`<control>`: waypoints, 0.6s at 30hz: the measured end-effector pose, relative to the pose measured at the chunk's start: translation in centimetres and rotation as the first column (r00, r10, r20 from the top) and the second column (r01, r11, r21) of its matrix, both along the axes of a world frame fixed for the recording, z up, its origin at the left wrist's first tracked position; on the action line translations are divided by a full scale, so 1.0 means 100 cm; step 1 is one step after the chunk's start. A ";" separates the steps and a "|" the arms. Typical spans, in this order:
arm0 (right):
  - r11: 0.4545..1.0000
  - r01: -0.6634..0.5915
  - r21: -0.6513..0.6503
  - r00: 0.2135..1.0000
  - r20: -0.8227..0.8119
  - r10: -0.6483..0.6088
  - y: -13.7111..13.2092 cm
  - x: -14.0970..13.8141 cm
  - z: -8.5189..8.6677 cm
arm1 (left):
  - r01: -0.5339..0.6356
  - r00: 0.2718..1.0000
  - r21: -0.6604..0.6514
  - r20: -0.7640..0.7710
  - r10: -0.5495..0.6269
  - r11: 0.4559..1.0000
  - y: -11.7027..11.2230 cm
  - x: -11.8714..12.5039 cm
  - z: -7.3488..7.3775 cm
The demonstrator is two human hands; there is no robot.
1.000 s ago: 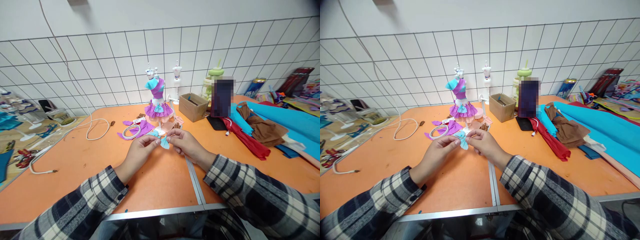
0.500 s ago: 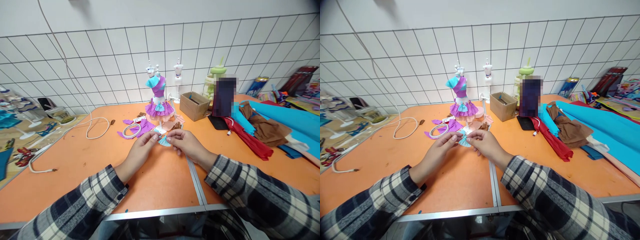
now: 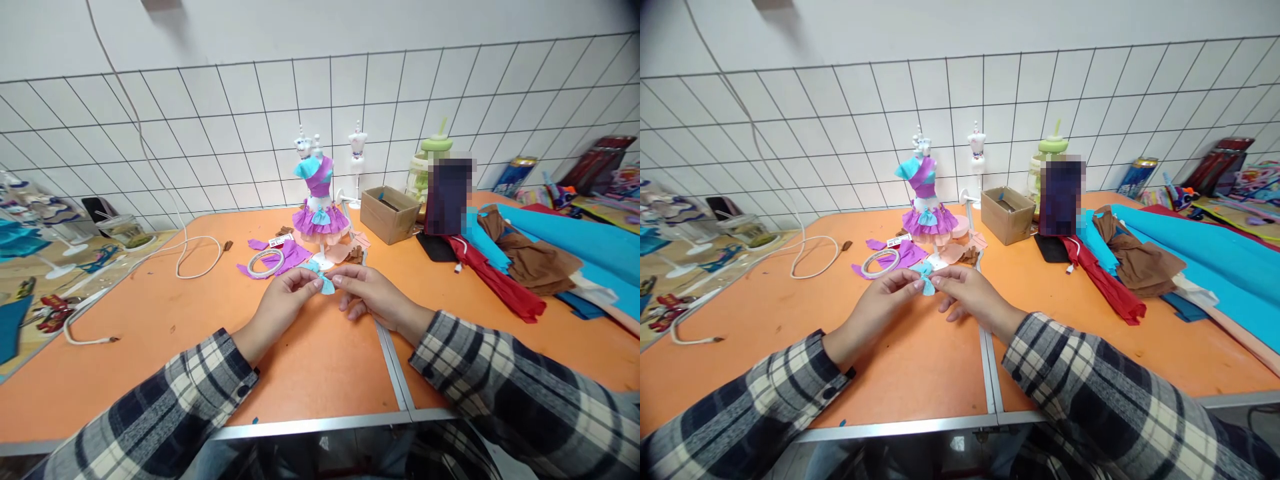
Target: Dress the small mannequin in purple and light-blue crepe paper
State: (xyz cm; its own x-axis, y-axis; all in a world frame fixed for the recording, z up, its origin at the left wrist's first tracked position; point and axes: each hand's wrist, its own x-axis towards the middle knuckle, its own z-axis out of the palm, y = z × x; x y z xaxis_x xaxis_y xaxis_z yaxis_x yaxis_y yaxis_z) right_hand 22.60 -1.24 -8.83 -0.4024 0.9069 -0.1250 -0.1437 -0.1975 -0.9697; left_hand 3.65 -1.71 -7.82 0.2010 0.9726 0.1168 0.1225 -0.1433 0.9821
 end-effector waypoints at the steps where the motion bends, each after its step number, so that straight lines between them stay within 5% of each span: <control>1: 0.999 0.017 0.027 0.999 0.033 -0.018 0.000 -0.001 0.000 | -0.009 1.000 0.002 0.000 0.009 1.000 0.000 0.000 0.000; 8: 0.972 0.094 0.214 0.939 0.306 -0.158 0.001 -0.004 -0.001 | 0.093 0.995 -0.033 0.039 -0.092 0.995 -0.001 0.000 0.001; 11: 0.956 0.058 0.287 0.912 0.374 -0.167 0.001 -0.003 -0.002 | 0.048 0.999 -0.031 0.010 -0.048 0.998 -0.001 0.000 0.002; 18: 0.992 -0.059 0.111 0.992 0.118 0.046 -0.005 -0.005 0.002 | 0.024 0.947 -0.110 0.321 0.013 0.994 0.000 -0.002 -0.001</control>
State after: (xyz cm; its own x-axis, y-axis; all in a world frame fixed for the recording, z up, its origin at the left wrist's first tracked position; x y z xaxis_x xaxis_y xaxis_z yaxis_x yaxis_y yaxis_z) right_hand 22.10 -1.72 -8.61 -0.4385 0.8960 -0.0698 -0.0222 -0.0885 -0.9958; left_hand 3.46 -1.72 -7.89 0.1762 0.9820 0.0676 -0.2017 -0.0312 0.9790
